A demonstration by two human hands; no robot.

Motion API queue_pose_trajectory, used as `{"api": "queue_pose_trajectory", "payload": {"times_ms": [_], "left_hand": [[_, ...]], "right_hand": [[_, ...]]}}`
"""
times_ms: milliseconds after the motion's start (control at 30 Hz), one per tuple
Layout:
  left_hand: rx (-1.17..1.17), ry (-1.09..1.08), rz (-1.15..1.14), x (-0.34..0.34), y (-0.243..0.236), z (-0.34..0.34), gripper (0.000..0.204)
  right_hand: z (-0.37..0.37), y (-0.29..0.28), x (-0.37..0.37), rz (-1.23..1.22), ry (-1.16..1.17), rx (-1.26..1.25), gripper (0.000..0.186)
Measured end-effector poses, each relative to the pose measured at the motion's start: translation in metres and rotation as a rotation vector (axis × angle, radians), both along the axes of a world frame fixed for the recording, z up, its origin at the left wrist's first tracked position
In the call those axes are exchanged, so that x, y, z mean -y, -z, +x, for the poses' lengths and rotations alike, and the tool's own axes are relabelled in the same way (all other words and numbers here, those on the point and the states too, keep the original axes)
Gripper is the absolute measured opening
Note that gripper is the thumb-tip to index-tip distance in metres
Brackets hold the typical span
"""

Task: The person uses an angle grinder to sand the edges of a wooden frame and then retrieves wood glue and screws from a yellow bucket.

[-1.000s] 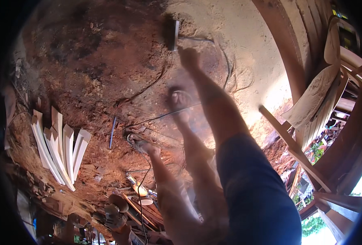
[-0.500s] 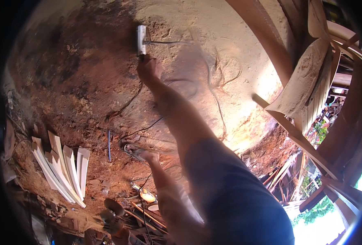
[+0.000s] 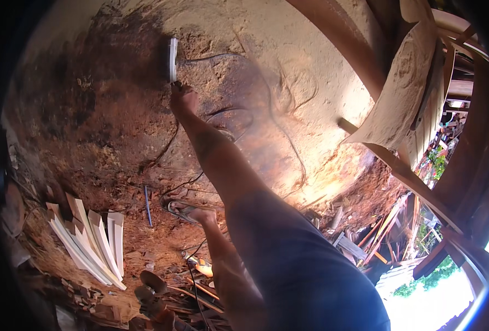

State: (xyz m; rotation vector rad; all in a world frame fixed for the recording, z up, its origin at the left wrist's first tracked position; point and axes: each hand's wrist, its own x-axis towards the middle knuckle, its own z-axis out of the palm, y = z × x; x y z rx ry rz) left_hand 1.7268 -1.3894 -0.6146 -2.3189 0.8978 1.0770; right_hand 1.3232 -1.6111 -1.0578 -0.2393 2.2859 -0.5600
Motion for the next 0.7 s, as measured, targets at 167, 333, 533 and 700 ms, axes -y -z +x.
{"api": "queue_pose_trajectory", "payload": {"times_ms": [167, 333, 533, 700], "left_hand": [[0.001, 0.023, 0.004, 0.007, 0.001, 0.006, 0.059], [0.001, 0.038, -0.001, 0.013, 0.002, 0.01, 0.059], [0.005, 0.071, -0.001, 0.022, 0.003, 0.015, 0.058], [0.009, 0.1, 0.006, 0.03, 0.005, 0.02, 0.058]], "right_hand": [[-0.02, -0.011, -0.006, 0.0, -0.086, -0.005, 0.044], [-0.031, -0.022, 0.001, -0.038, -0.135, -0.034, 0.042], [0.006, -0.011, 0.026, 0.005, -0.074, 0.064, 0.041], [0.036, -0.009, 0.038, 0.018, 0.052, 0.14, 0.05]]}}
